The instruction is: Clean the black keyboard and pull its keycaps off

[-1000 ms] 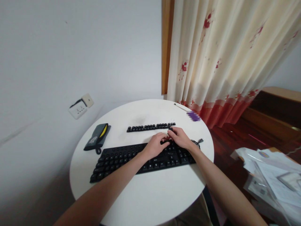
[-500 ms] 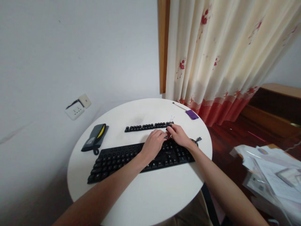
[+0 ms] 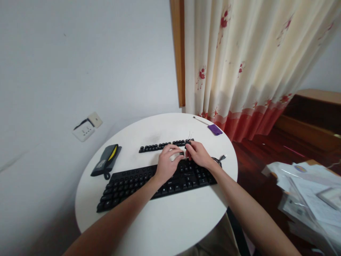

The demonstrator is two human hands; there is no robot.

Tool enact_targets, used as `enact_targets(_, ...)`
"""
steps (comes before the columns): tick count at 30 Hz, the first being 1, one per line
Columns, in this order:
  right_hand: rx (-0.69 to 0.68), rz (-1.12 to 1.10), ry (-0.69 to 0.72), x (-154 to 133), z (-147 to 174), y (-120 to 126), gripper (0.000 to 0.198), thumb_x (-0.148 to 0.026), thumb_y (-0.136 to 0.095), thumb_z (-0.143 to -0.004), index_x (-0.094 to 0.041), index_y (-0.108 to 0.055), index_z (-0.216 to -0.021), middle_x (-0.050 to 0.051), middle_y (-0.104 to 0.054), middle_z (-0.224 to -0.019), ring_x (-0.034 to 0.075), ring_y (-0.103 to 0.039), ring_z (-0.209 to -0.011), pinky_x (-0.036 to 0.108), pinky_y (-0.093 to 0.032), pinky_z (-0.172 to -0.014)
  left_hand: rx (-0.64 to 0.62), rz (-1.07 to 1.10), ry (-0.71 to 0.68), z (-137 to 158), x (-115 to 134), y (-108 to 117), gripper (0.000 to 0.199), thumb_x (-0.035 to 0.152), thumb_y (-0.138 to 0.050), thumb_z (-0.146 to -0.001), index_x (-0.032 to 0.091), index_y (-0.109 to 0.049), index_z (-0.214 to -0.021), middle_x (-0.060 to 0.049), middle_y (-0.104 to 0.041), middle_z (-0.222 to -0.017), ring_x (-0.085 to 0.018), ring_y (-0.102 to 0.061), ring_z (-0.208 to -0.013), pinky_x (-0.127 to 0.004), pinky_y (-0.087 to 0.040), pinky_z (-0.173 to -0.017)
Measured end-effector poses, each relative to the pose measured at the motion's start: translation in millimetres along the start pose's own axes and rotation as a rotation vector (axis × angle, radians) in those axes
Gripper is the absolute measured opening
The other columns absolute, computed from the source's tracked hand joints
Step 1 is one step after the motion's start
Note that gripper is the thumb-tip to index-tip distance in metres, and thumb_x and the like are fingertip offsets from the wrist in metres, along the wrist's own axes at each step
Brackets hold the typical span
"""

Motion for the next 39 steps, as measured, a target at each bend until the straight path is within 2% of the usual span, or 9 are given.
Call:
enact_targets(3, 0.208, 0.032, -0.021, 2.6, -2.6, 6.3, 0.043, -0.045, -0.042, -0.099, -0.020, -0.056, -0.066, 0.000, -0.057, -0.053, 0.013, -0.053, -0.049, 0.026, -0.043, -0.056, -0.005, -0.001, 0.105, -15.2, -9.2, 5.6, 0.011, 0.024, -0.069, -0.084, 0.022, -0.075, -0.093, -0.005, -0.068, -0.102, -0.021, -0.062, -0.098, -0.035, -0.051, -0.085)
enact_targets(6, 0.537, -0.024, -0.068, 9.0, -6.7, 18.5, 0.044, -0.043, -0.042, -0.098, -0.020, -0.054, -0.063, 0.000, -0.056, -0.053, 0.014, -0.051, -0.050, 0.027, -0.041, -0.055, -0.161, -0.054, 0.164, -35.8, -21.2, 2.7, 0.013, 0.025, -0.072, -0.081, 0.022, -0.076, -0.092, -0.004, -0.071, -0.094, -0.020, -0.063, -0.086, -0.033, -0.050, -0.081)
enact_targets(10, 0.750, -0.077, -0.063, 15.3, -9.3, 31.1, 0.044, -0.045, -0.040, -0.098, -0.021, -0.052, -0.064, 0.002, -0.058, -0.059, 0.015, -0.050, -0.054, 0.028, -0.042, -0.057, -0.381, -0.203, 0.058, -58.7, -33.0, -25.3, 0.013, 0.027, -0.073, -0.080, 0.023, -0.077, -0.092, -0.004, -0.074, -0.091, -0.021, -0.064, -0.086, -0.035, -0.048, -0.086)
enact_targets(15, 0.794, -0.055, -0.014, 15.2, -7.3, 32.9, 0.044, -0.048, -0.037, -0.099, -0.021, -0.050, -0.066, 0.002, -0.057, -0.060, 0.015, -0.051, -0.056, 0.028, -0.042, -0.060, -0.528, -0.369, -0.038, -74.2, -40.8, -71.8, 0.010, 0.025, -0.073, -0.079, 0.025, -0.078, -0.088, -0.004, -0.073, -0.088, -0.024, -0.061, -0.092, -0.038, -0.047, -0.089)
enact_targets(18, 0.806, -0.034, 0.003, 16.4, -7.3, 31.1, 0.044, -0.049, -0.036, -0.100, -0.022, -0.051, -0.068, 0.002, -0.058, -0.062, 0.015, -0.052, -0.058, 0.028, -0.043, -0.061, -0.506, -0.425, -0.086, -80.5, -45.0, -86.3, 0.012, 0.027, -0.072, -0.081, 0.025, -0.078, -0.092, -0.006, -0.071, -0.091, -0.026, -0.057, -0.094, -0.040, -0.046, -0.088)
enact_targets(23, 0.789, -0.051, 0.008, 16.4, -7.5, 29.5, 0.042, -0.047, -0.039, -0.099, -0.021, -0.051, -0.069, 0.002, -0.058, -0.063, 0.015, -0.052, -0.059, 0.027, -0.042, -0.060, -0.364, -0.497, -0.074, -83.1, -47.7, -89.5, 0.013, 0.027, -0.074, -0.077, 0.024, -0.077, -0.090, -0.007, -0.060, -0.106, -0.028, -0.049, -0.104, -0.041, -0.045, -0.089)
enact_targets(27, 0.786, -0.056, 0.007, 13.0, -6.3, 29.5, 0.041, -0.048, -0.039, -0.099, -0.021, -0.050, -0.070, 0.002, -0.058, -0.064, 0.015, -0.052, -0.060, 0.027, -0.043, -0.061, -0.311, -0.507, -0.064, -80.9, -45.1, -89.9, 0.034, 0.024, -0.076, -0.074, 0.023, -0.069, -0.108, -0.008, -0.053, -0.117, -0.029, -0.045, -0.108, -0.042, -0.044, -0.093)
enact_targets(32, 0.779, -0.085, -0.016, 12.5, -6.7, 28.8, 0.039, -0.047, -0.042, -0.098, -0.021, -0.052, -0.071, 0.002, -0.058, -0.063, 0.015, -0.051, -0.060, 0.028, -0.043, -0.062, -0.280, -0.548, -0.029, -81.4, -46.5, -94.1, 0.055, 0.033, -0.078, -0.074, 0.022, -0.057, -0.124, -0.011, -0.048, -0.127, -0.032, -0.042, -0.114, -0.045, -0.041, -0.094)
enact_targets(39, 0.795, -0.108, 0.016, 13.9, -7.5, 28.7, 0.040, -0.045, -0.046, -0.097, -0.020, -0.053, -0.067, 0.000, -0.056, -0.060, 0.014, -0.049, -0.057, 0.027, -0.041, -0.059, -0.269, -0.577, 0.063, -83.6, -55.1, -95.6, 0.056, 0.038, -0.075, -0.077, 0.023, -0.054, -0.127, -0.010, -0.047, -0.129, -0.031, -0.041, -0.116, -0.043, -0.039, -0.095)
Point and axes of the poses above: each hand's wrist, its own z-axis away from the middle knuckle, its own y-axis out of the back of the hand, x = y × z, the point moved 1 cm from there along -z, towards the middle knuckle
